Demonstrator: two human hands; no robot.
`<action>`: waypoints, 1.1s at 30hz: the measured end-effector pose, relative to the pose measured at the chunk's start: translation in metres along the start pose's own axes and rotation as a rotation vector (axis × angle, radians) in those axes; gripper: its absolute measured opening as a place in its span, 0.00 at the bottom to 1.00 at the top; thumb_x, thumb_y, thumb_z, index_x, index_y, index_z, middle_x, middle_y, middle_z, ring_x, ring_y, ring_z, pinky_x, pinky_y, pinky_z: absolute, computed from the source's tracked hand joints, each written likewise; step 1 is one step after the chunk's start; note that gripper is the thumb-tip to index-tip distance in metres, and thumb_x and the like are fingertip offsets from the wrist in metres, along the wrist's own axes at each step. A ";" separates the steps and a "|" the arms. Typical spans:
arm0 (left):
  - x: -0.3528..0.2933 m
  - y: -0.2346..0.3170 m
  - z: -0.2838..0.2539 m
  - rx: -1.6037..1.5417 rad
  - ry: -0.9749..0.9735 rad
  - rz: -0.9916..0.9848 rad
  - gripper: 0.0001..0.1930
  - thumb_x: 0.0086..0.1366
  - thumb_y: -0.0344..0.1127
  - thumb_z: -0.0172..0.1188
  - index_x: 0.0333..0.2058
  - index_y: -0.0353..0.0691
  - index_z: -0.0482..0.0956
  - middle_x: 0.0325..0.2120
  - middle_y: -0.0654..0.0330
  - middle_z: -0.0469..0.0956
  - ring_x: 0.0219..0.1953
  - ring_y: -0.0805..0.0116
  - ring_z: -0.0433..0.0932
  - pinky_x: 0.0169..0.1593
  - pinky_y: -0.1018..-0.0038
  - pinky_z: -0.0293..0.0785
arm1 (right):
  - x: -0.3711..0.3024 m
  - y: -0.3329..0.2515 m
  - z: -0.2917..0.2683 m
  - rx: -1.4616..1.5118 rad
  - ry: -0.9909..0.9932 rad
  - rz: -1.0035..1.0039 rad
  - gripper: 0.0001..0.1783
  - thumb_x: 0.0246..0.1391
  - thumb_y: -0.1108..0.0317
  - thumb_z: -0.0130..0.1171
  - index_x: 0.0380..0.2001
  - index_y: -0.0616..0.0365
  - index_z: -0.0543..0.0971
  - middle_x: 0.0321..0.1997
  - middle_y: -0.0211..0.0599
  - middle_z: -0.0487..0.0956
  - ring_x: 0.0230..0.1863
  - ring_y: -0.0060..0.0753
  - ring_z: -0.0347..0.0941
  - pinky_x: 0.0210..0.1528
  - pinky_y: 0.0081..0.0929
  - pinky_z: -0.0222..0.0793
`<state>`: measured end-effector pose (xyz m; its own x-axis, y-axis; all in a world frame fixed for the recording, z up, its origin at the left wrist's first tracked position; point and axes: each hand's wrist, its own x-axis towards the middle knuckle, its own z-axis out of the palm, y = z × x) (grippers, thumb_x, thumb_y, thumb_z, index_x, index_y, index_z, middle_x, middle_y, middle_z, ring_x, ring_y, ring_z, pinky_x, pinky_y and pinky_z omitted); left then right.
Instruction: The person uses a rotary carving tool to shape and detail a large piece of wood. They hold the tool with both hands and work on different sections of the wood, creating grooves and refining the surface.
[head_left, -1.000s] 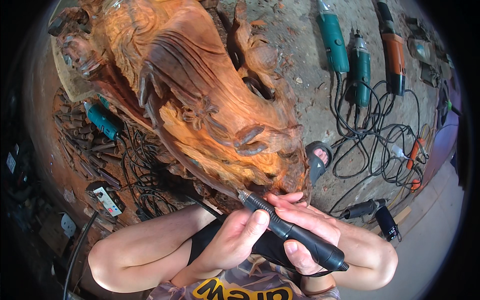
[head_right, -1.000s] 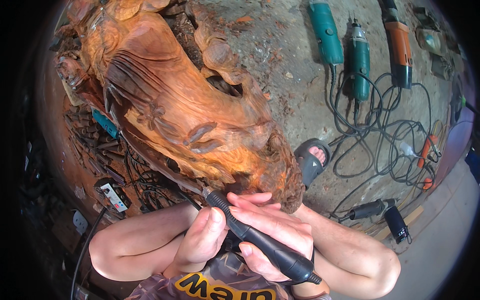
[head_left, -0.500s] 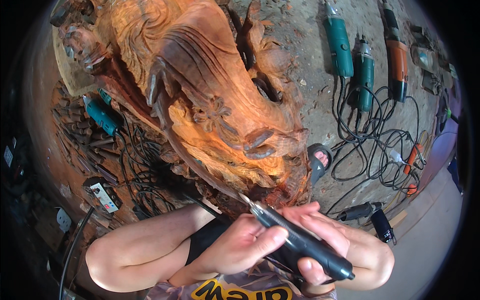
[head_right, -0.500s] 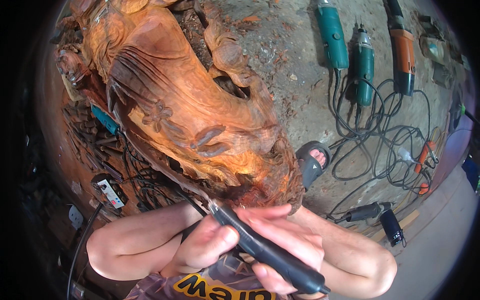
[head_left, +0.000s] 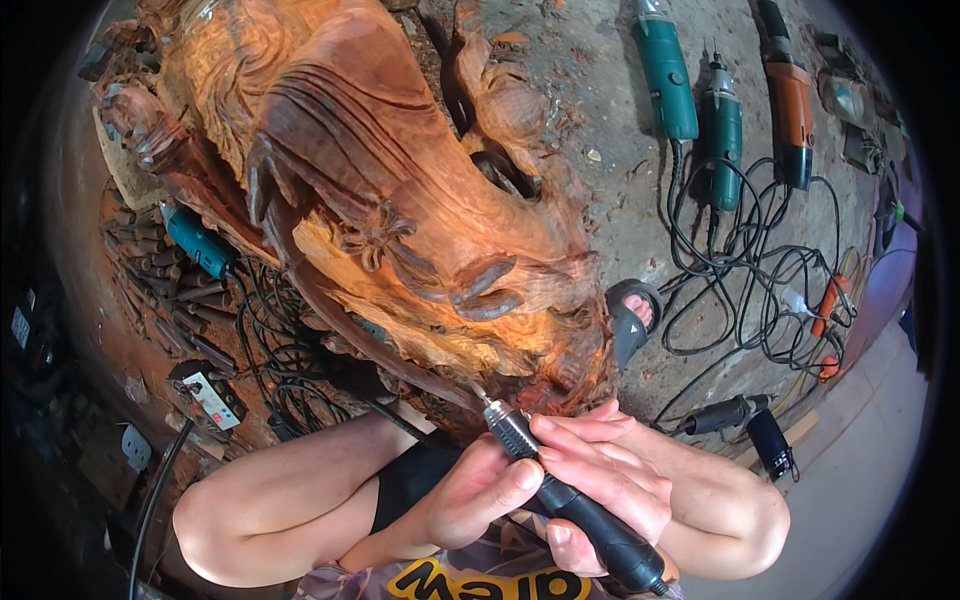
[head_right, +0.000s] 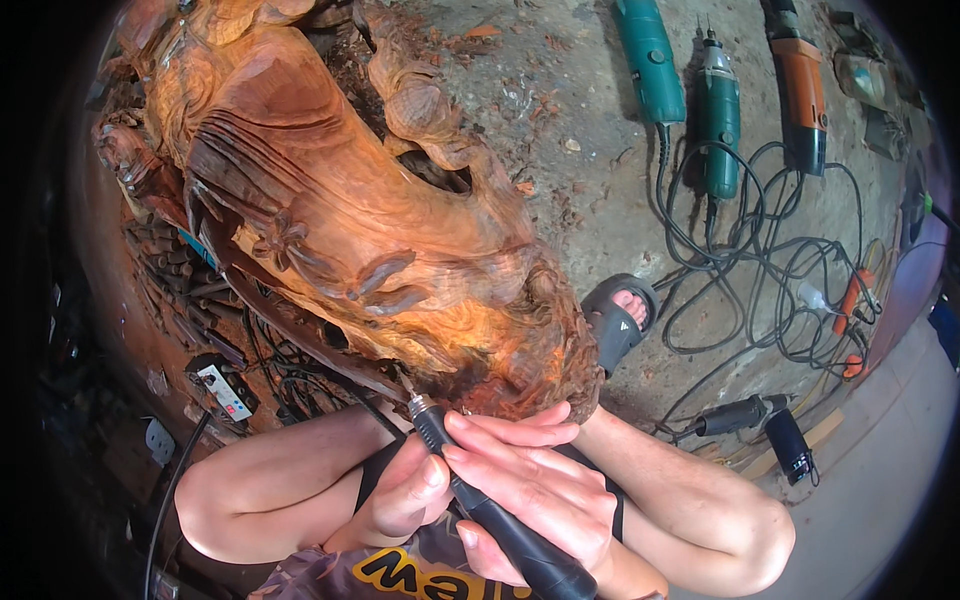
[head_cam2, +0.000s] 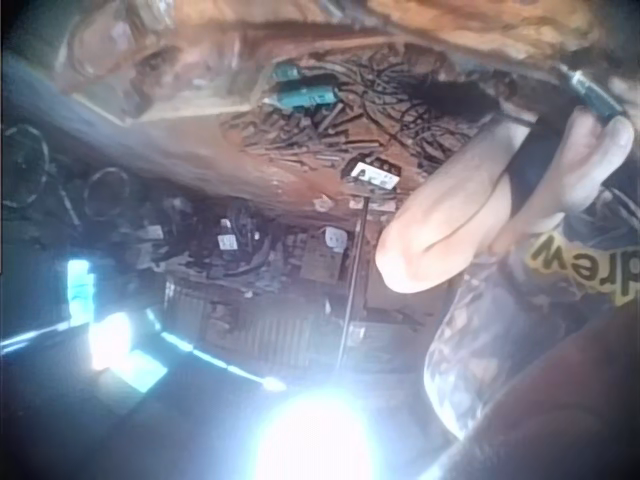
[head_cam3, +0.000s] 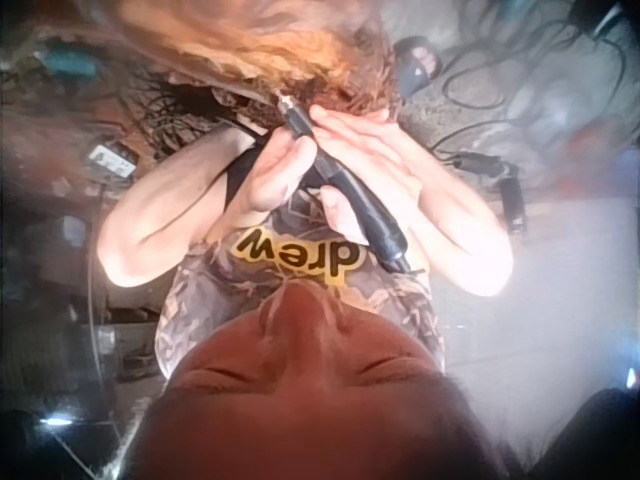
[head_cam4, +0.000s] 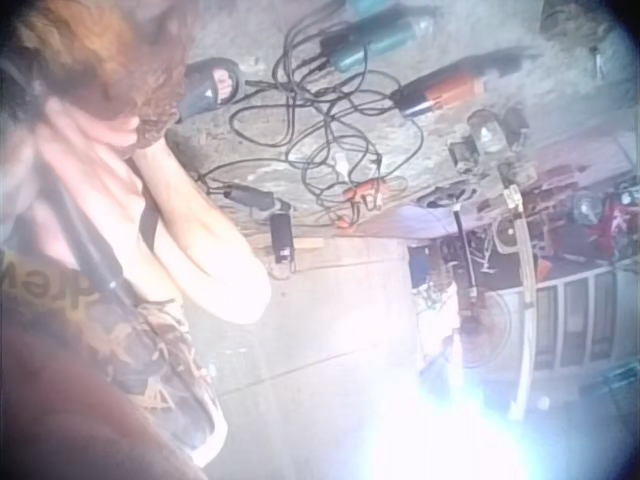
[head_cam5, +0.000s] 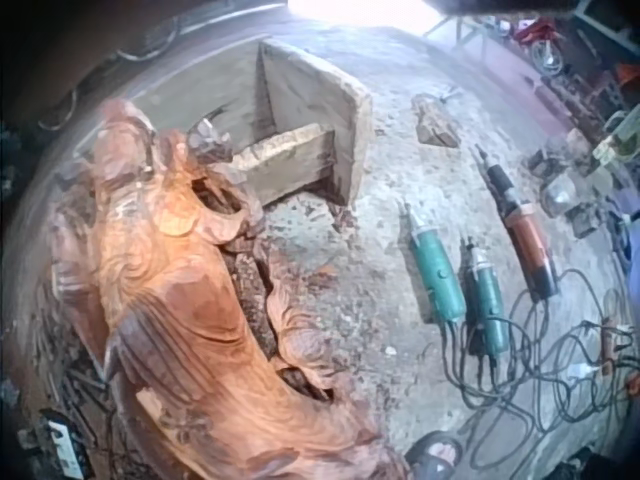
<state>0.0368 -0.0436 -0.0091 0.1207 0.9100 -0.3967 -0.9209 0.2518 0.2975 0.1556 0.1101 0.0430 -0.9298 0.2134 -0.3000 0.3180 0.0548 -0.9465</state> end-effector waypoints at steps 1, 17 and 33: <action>-0.002 0.001 0.002 0.007 0.047 -0.034 0.35 0.73 0.53 0.45 0.63 0.24 0.60 0.64 0.37 0.62 0.71 0.47 0.54 0.73 0.51 0.42 | 0.007 -0.002 -0.009 -0.008 -0.084 0.002 0.32 0.55 0.64 0.65 0.58 0.74 0.70 0.59 0.63 0.73 0.58 0.56 0.74 0.62 0.44 0.68; 0.002 0.006 0.003 -0.016 0.039 -0.014 0.32 0.76 0.48 0.43 0.64 0.22 0.58 0.62 0.38 0.65 0.68 0.48 0.61 0.70 0.52 0.53 | -0.007 0.011 0.021 0.090 0.133 -0.035 0.33 0.54 0.66 0.66 0.59 0.73 0.68 0.62 0.62 0.71 0.60 0.57 0.73 0.63 0.43 0.69; 0.005 0.017 0.009 0.121 0.131 -0.103 0.25 0.76 0.42 0.40 0.59 0.24 0.67 0.63 0.39 0.66 0.67 0.51 0.64 0.69 0.57 0.55 | 0.008 -0.010 -0.022 0.243 -0.075 0.141 0.27 0.62 0.69 0.58 0.59 0.78 0.69 0.61 0.67 0.71 0.65 0.59 0.67 0.69 0.47 0.58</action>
<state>0.0247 -0.0316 0.0020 0.1550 0.8287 -0.5378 -0.8541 0.3860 0.3487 0.1488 0.1328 0.0521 -0.8936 0.1287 -0.4299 0.3997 -0.2077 -0.8928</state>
